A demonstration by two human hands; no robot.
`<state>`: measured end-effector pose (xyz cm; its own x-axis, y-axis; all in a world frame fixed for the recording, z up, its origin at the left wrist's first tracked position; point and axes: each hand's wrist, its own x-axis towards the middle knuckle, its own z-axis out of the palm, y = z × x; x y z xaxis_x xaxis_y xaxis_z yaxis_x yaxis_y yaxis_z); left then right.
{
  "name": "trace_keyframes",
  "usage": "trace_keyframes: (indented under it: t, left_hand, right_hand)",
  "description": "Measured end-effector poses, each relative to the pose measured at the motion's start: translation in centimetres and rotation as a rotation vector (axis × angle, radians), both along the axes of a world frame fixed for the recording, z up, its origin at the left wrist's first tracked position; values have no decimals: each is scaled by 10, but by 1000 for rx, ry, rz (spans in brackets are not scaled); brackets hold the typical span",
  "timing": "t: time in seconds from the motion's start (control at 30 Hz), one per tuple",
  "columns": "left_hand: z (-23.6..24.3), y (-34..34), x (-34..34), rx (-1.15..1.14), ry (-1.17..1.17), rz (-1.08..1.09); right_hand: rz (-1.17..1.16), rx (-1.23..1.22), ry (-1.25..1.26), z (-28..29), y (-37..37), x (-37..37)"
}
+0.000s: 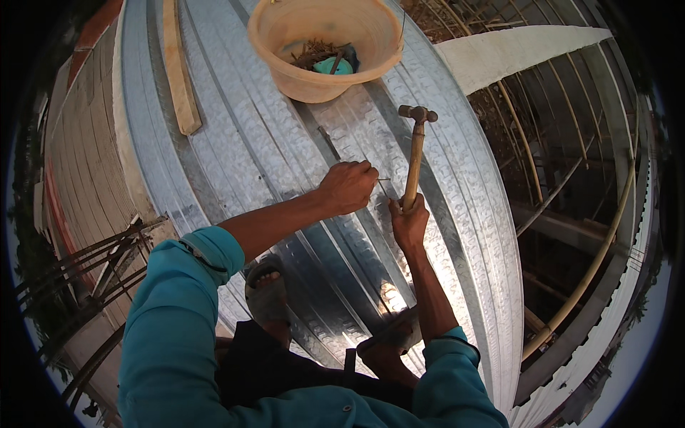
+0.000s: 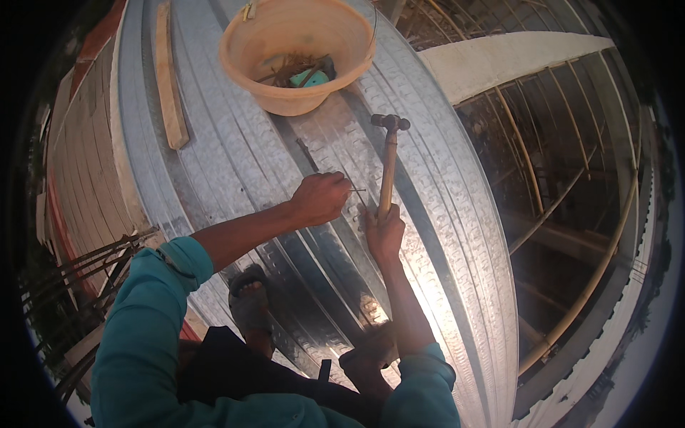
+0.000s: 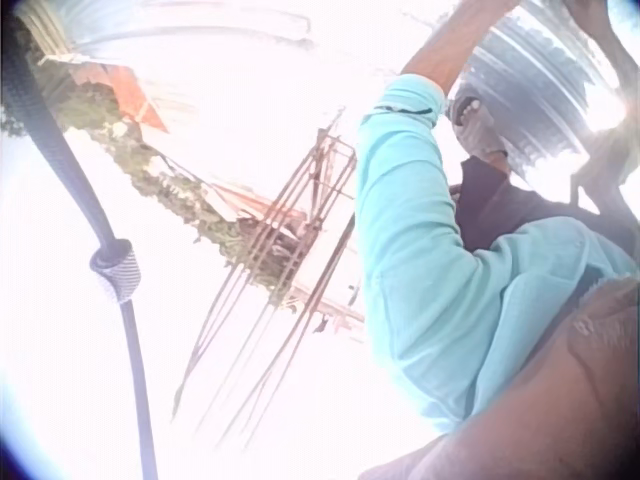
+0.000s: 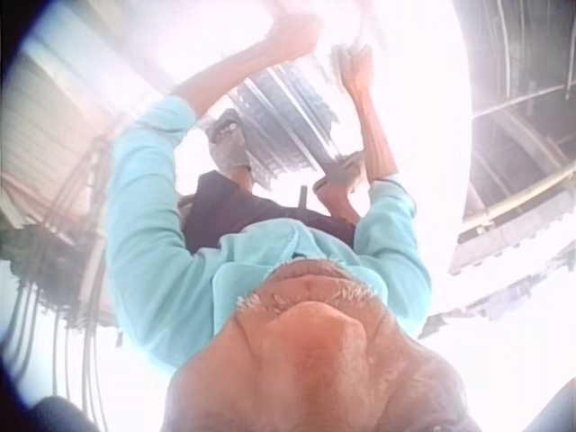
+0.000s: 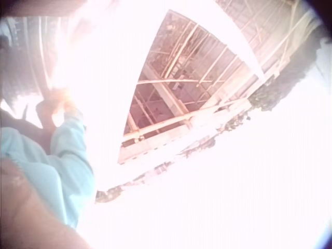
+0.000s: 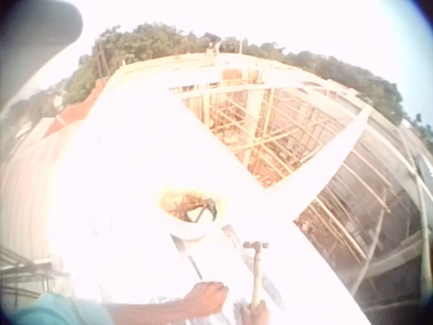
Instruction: The person is installing metal roof sheets on a roof structure. They use a hammer to drive nails into the sheets, securing them to the underlying framework. The person retrieves nails from a bucket and continues the installation process.
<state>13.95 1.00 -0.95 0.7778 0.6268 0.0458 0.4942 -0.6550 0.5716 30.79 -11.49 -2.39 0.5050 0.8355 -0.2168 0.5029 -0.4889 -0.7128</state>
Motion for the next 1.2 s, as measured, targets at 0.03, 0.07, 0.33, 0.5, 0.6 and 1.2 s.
trace_keyframes:
  t: [0.03, 0.07, 0.33, 0.5, 0.6, 1.2]
  left_hand:
    - [3, 1, -9, 34, -32, -64]
    - [8, 3, -21, 65, -68, -134]
    - [9, -19, -115, 13, 130, -367]
    - [9, -41, -120, 55, 307, -333]
    - [17, -36, -107, 129, 411, -328]
    - [13, -17, -92, -295, -33, -100]
  right_hand:
    - [9, -2, 8, 3, 17, -6]
    - [37, -35, -7, 4, 35, -12]
    - [-55, -143, 141, -20, 127, -76]
    - [-31, -235, -10, -24, 137, -90]
    - [-2, -229, -109, -24, 141, -91]
    - [-50, 118, -24, 4, -1, -33]
